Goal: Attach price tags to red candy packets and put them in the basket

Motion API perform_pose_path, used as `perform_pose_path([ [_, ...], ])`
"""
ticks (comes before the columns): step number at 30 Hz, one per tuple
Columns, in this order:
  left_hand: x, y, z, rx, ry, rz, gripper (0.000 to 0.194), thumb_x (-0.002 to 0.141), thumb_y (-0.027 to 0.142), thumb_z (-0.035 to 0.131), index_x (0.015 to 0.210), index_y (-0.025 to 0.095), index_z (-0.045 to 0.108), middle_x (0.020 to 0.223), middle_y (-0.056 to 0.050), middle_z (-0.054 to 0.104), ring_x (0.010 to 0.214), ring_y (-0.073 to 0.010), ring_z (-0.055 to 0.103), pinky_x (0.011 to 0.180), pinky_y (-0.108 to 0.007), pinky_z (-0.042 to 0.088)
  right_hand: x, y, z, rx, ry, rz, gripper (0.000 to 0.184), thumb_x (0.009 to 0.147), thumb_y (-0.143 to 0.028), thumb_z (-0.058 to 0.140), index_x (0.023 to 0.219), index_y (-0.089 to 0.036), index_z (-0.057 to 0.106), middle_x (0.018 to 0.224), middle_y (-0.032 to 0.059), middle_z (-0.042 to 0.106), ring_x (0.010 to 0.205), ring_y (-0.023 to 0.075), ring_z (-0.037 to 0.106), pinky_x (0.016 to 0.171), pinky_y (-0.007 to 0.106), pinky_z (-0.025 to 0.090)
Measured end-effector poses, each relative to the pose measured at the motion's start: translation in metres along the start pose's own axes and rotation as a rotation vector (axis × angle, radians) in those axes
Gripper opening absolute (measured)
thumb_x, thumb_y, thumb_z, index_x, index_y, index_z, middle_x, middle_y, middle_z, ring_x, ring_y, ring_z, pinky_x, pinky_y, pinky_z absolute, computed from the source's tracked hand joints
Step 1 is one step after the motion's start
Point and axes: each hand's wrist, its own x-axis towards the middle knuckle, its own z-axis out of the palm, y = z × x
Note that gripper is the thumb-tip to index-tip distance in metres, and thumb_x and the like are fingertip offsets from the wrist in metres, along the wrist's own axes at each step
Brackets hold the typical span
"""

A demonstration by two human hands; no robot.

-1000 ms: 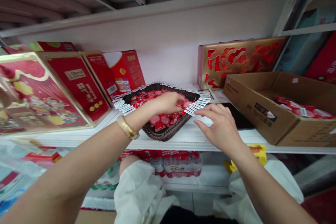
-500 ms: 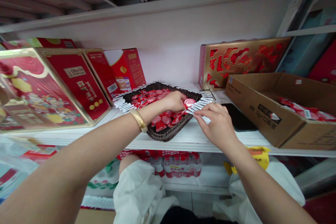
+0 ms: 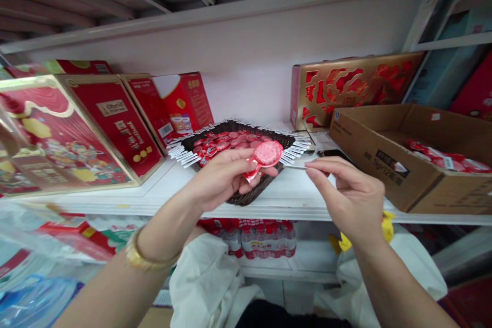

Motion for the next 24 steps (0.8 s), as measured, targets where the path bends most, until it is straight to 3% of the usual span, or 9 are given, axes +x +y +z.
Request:
perform_pose_path([
  [3,-0.023,-0.020,0.024,-0.180,-0.065,-0.059,0.028,0.081,0.024,0.066,0.107,0.013,0.066,0.096,-0.012,0.074,0.054,-0.0107,0.063,0.046,-0.019,0.048,-0.012,-0.006,-0.016,0.013,0.145,0.009,0.009,0.082,-0.016,0.072,0.084,-0.024,0.076,0.085,0.0016,0.074,0.079,0.0161,0.068,0.069,0.028,0.054],
  [6,-0.034,-0.041,0.044,-0.303,-0.092,-0.097,0.038,0.084,0.023,0.064,0.121,0.014,0.061,0.091,-0.009,0.074,0.057,-0.0131,0.068,0.053,-0.021,0.054,-0.022,-0.008,-0.028,-0.014,0.227,0.008,0.012,0.080,-0.014,0.074,0.085,-0.025,0.076,0.082,0.0004,0.074,0.073,0.0140,0.068,0.064,0.025,0.054],
  [9,-0.035,-0.056,0.059,-0.391,-0.088,-0.111,0.039,0.082,0.020,0.066,0.120,0.013,0.064,0.084,-0.007,0.074,0.058,-0.0133,0.069,0.056,-0.021,0.054,-0.030,-0.006,-0.034,-0.021,0.142,0.005,0.017,0.080,-0.011,0.074,0.087,-0.026,0.077,0.081,-0.0004,0.073,0.067,0.0128,0.066,0.058,0.024,0.054],
  [14,-0.033,-0.072,0.076,-0.460,-0.013,-0.116,0.037,0.079,0.020,0.070,0.116,0.016,0.070,0.097,-0.010,0.076,0.076,-0.0162,0.074,0.072,-0.023,0.056,-0.039,0.000,-0.037,0.015,-0.062,-0.024,0.023,0.080,-0.007,0.071,0.091,-0.026,0.076,0.085,0.0006,0.073,0.073,0.0135,0.067,0.062,0.024,0.055],
  [19,-0.033,-0.082,0.077,-0.465,0.010,-0.113,0.039,0.075,0.022,0.074,0.114,0.017,0.073,0.094,-0.009,0.077,0.076,-0.0166,0.074,0.068,-0.020,0.053,-0.040,0.003,-0.039,0.055,-0.195,-0.058,0.026,0.081,-0.005,0.069,0.095,-0.026,0.076,0.088,0.0022,0.074,0.079,0.0152,0.069,0.068,0.026,0.056],
  [24,-0.032,-0.085,0.077,-0.475,-0.024,-0.088,0.038,0.076,0.035,0.076,0.108,0.015,0.075,0.084,-0.009,0.076,0.070,-0.0170,0.073,0.062,-0.020,0.051,-0.036,0.003,-0.041,0.030,-0.238,-0.123,0.028,0.081,-0.005,0.068,0.095,-0.027,0.078,0.086,0.0025,0.076,0.079,0.0162,0.070,0.070,0.028,0.057],
])
